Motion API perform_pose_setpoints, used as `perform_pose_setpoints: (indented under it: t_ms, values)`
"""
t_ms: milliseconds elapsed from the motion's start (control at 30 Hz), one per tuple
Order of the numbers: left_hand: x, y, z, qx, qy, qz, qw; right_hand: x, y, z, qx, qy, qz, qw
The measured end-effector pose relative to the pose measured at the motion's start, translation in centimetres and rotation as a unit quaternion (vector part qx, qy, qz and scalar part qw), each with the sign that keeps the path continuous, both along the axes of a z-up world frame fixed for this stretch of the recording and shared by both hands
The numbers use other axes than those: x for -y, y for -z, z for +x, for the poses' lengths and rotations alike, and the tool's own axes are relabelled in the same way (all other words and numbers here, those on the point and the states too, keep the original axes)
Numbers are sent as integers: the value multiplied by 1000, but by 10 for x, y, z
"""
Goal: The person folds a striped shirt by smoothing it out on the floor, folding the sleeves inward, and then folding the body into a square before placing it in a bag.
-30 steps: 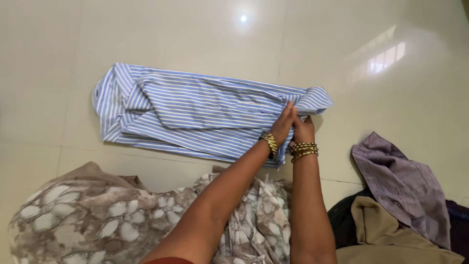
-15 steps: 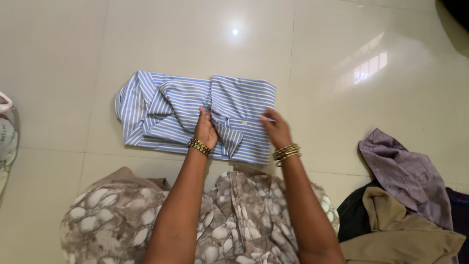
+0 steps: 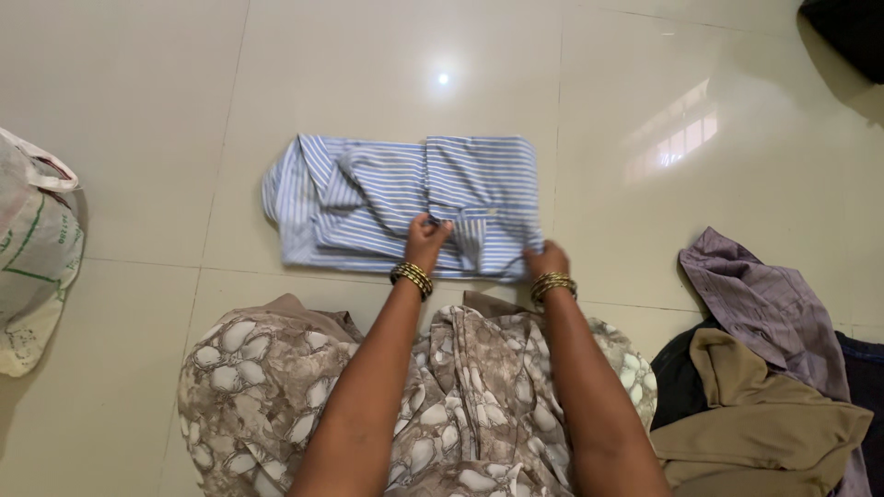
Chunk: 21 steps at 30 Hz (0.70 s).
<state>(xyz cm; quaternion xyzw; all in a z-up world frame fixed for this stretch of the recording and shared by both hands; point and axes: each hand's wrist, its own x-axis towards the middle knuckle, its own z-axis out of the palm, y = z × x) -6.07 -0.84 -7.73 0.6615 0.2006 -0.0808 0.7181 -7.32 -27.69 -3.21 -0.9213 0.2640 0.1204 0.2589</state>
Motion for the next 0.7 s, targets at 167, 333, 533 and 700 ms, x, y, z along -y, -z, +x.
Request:
perform_pose_setpoints:
  t_ms: [167, 333, 533, 700]
  values:
    - [34, 46, -20, 27, 43, -100, 994, 17, -59, -15, 77, 85, -163, 980]
    - [15, 46, -16, -14, -18, -206, 978, -3, -45, -24, 200, -99, -80, 971]
    - [9, 24, -20, -38, -8, -143, 989, -77, -32, -49, 139, -402, 46, 904]
    - [15, 38, -24, 21, 27, -35, 999, -59, -44, -39, 72, -265, 51, 960]
